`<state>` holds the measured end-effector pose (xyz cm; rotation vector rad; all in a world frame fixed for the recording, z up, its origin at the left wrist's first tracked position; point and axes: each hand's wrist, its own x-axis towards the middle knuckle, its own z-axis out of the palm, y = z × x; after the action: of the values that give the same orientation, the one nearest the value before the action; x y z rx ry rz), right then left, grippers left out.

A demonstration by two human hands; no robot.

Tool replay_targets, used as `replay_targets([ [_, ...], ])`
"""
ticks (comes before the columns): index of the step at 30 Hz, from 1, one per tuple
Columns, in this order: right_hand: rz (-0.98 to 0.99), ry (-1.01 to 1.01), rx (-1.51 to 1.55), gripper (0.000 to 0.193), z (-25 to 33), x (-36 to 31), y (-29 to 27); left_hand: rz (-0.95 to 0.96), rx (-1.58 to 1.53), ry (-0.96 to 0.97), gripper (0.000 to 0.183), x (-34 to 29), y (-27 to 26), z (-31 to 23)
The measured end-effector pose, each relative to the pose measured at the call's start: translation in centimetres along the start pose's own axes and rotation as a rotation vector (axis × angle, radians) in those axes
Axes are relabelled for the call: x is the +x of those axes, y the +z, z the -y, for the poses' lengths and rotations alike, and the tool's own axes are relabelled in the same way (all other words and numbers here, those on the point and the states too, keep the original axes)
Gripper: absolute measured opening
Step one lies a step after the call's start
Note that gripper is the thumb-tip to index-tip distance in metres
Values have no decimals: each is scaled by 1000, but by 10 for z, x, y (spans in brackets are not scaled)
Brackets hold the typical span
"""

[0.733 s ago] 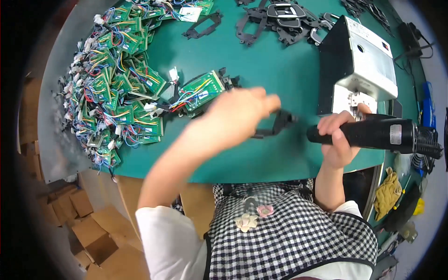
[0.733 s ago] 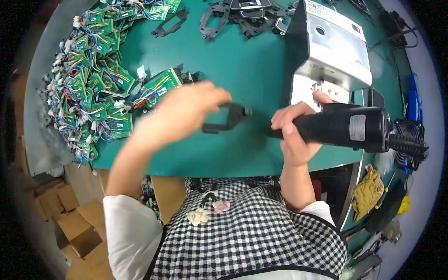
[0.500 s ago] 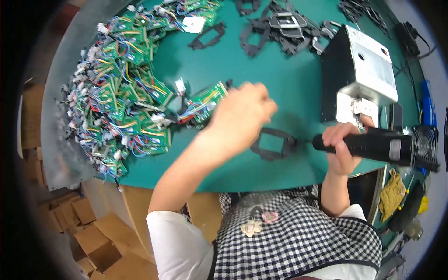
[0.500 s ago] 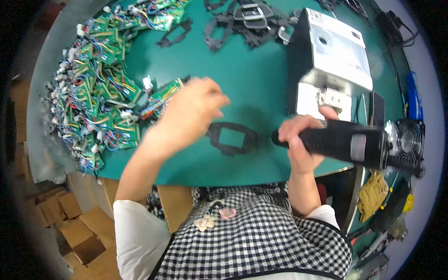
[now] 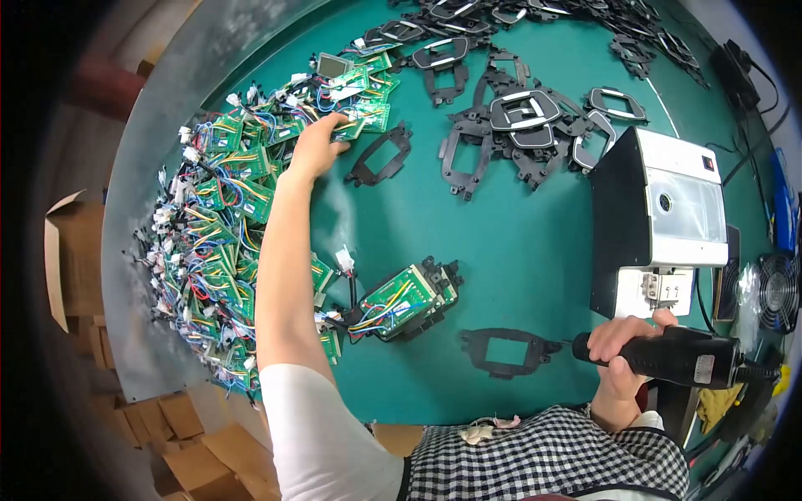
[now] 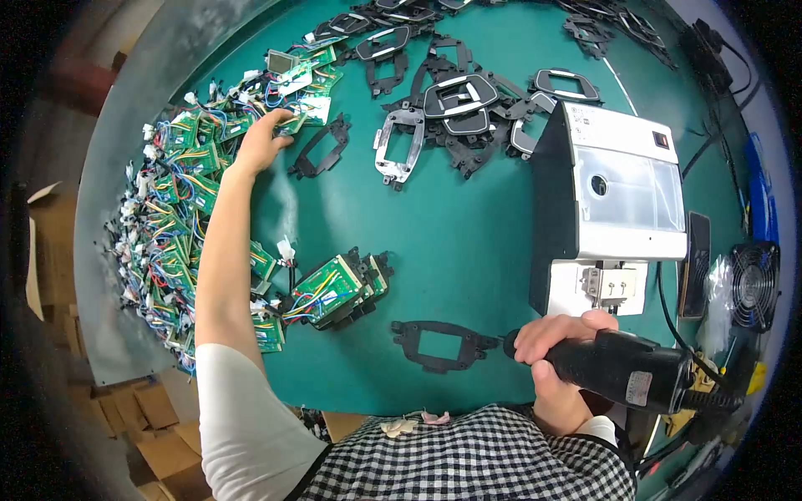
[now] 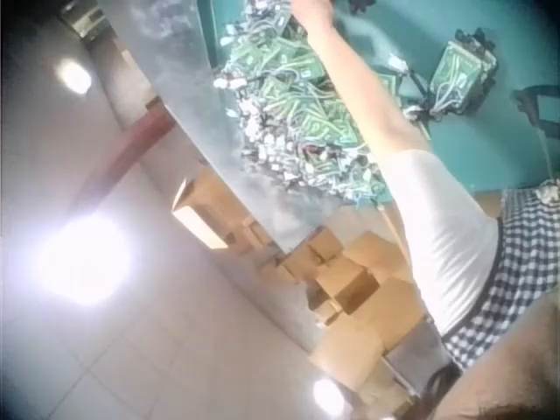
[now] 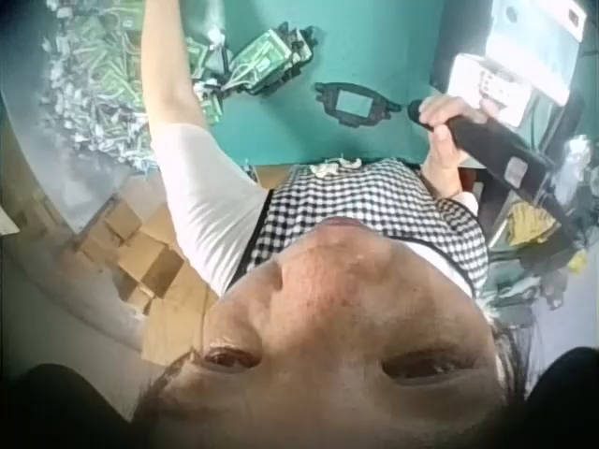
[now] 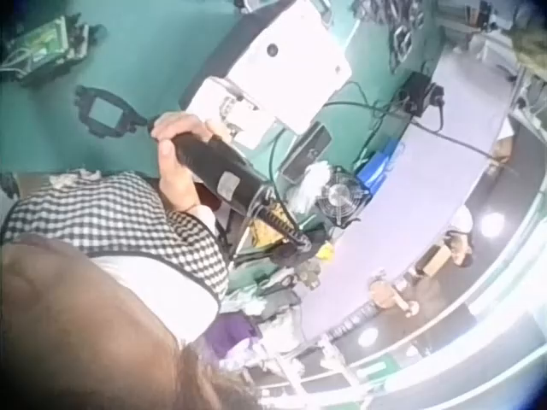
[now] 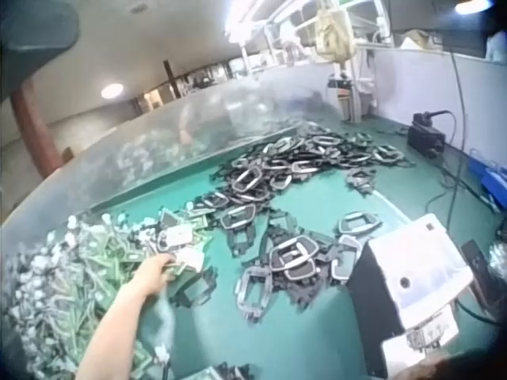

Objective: The person assembles electronic circuit boards into plastic housings by securing them with screws using an electric screwdriver.

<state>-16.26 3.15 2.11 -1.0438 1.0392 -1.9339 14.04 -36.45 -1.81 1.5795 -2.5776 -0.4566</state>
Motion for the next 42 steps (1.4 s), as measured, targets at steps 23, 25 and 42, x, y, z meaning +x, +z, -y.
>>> replay_targets([
  [23, -120, -541, -124, 63, 45, 60, -42, -203, -152, 233, 58, -264, 106, -291],
  [25, 2, -476, -213, 62, 37, 60, -49, -203, -199, 224, 56, -262, 102, -299],
  [42, -28, -215, 35, 71, 27, 20, -35, -119, -244, 259, 49, -258, 87, -283],
])
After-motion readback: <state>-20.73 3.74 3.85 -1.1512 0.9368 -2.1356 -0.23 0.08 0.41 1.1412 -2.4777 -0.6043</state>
